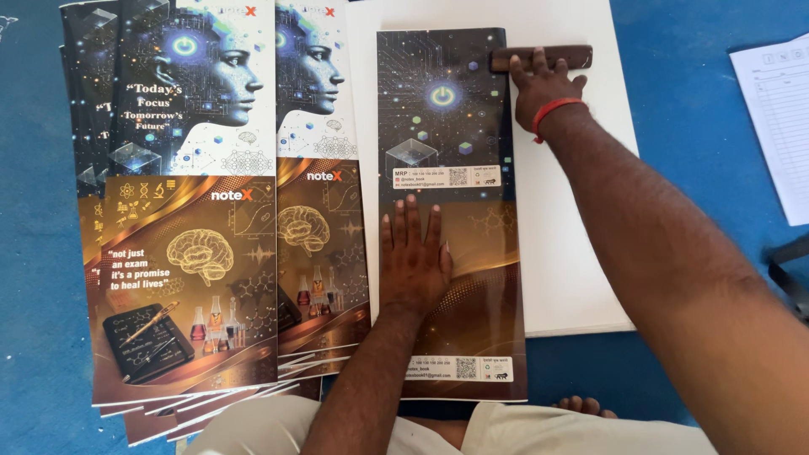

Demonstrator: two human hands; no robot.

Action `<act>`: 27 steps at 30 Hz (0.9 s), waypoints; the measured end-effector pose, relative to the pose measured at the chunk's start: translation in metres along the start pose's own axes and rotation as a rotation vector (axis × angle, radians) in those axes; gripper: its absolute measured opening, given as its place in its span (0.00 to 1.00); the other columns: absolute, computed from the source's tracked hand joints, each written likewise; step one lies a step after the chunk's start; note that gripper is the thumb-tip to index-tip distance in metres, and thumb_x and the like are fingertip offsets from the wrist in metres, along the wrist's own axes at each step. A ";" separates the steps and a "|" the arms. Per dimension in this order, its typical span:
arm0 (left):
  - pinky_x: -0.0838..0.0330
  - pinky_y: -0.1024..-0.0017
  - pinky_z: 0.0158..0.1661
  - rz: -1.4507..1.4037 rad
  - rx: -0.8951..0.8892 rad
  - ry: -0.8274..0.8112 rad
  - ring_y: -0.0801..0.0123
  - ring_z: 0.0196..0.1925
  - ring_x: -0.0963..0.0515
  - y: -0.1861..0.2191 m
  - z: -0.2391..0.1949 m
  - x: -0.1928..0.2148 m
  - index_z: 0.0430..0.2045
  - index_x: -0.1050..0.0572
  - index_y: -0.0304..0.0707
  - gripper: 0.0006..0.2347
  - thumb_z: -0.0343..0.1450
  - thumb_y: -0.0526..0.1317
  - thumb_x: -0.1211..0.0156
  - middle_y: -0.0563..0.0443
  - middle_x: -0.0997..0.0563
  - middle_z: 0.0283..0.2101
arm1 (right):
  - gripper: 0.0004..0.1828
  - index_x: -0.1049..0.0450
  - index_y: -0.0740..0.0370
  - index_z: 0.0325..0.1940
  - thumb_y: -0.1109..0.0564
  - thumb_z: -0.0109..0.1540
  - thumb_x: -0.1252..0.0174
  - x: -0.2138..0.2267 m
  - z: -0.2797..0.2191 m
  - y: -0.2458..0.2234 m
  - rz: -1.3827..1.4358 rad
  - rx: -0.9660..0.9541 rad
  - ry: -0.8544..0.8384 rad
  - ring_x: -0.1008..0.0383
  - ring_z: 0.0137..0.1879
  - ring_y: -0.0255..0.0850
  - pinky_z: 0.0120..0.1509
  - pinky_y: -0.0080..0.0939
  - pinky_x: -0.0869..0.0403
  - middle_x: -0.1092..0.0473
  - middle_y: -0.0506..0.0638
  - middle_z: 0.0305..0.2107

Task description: The person sits on the floor and repeatedly folds a printed cover sheet over a stack of blank pages. They use a wooden block to press and crease the spine of each assembled booklet, then place the finished unit on a growing pile.

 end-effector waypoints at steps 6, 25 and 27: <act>0.61 0.46 0.74 -0.006 0.009 -0.007 0.42 0.79 0.53 0.000 0.001 0.002 0.72 0.46 0.39 0.27 0.76 0.48 0.58 0.28 0.52 0.76 | 0.42 0.58 0.38 0.82 0.58 0.65 0.55 0.002 0.028 0.005 0.018 -0.008 0.058 0.56 0.78 0.69 0.76 0.80 0.53 0.61 0.60 0.78; 0.59 0.47 0.74 -0.013 0.007 -0.017 0.42 0.79 0.52 -0.002 0.003 0.002 0.72 0.44 0.40 0.28 0.74 0.48 0.54 0.29 0.51 0.76 | 0.39 0.54 0.42 0.83 0.53 0.67 0.54 -0.001 0.022 0.092 -0.020 -0.252 0.020 0.44 0.73 0.73 0.67 0.85 0.42 0.52 0.61 0.75; 0.60 0.47 0.74 -0.013 0.006 -0.013 0.42 0.78 0.52 0.000 0.004 0.003 0.71 0.44 0.40 0.28 0.74 0.48 0.53 0.30 0.50 0.75 | 0.39 0.55 0.43 0.81 0.52 0.65 0.54 0.001 0.003 0.110 -0.008 -0.272 0.052 0.46 0.70 0.74 0.65 0.84 0.43 0.56 0.61 0.75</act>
Point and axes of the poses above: each hand's wrist, its own z-axis towards the middle knuckle, its own x-axis out of the back of the hand, y = z × x, the point moved 9 cm from there along z, towards the middle knuckle
